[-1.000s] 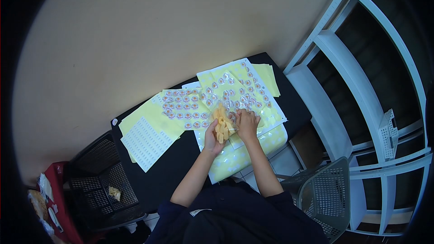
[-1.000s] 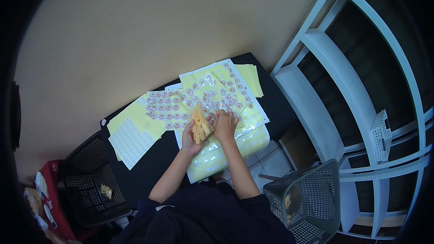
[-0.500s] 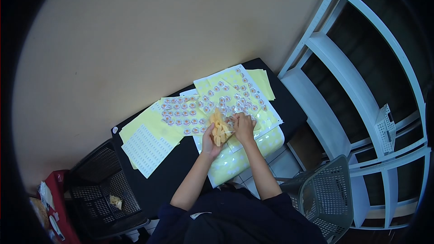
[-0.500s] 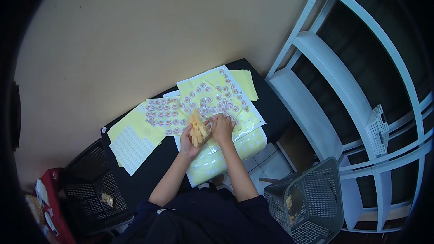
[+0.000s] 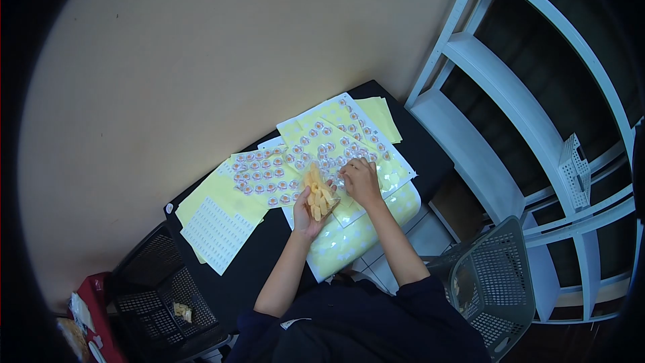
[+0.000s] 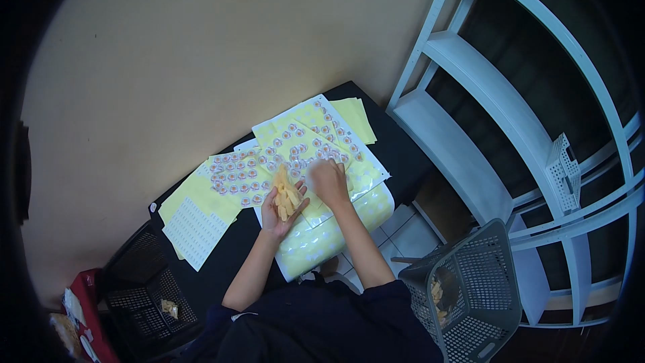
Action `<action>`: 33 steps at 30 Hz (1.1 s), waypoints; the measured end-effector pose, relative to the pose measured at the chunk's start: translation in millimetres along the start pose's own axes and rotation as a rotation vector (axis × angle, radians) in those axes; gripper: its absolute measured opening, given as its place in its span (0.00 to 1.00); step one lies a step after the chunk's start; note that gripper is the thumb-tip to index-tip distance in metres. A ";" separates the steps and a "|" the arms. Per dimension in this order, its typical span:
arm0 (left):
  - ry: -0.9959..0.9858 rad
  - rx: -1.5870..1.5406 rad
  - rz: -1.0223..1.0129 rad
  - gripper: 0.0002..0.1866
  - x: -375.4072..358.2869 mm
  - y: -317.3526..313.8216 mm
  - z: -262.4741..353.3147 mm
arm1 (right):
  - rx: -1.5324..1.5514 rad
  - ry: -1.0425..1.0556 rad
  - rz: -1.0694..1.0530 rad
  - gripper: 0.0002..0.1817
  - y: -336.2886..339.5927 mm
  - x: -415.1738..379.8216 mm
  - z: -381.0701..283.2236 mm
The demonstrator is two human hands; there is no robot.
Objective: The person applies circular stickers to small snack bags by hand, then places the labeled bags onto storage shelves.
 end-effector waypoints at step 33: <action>0.005 0.007 -0.009 0.28 1.1 3.0 1.1 | -0.073 -0.181 -0.166 0.06 -19.2 4.9 4.2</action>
Point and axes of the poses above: each hand's wrist, its own x-axis towards the middle knuckle, its own y-axis out of the back of the hand, z = x × y, the point moved 6 cm from there along x, towards the middle knuckle, and after that the axes turned 13 degrees about y, right-handed, at the moved point
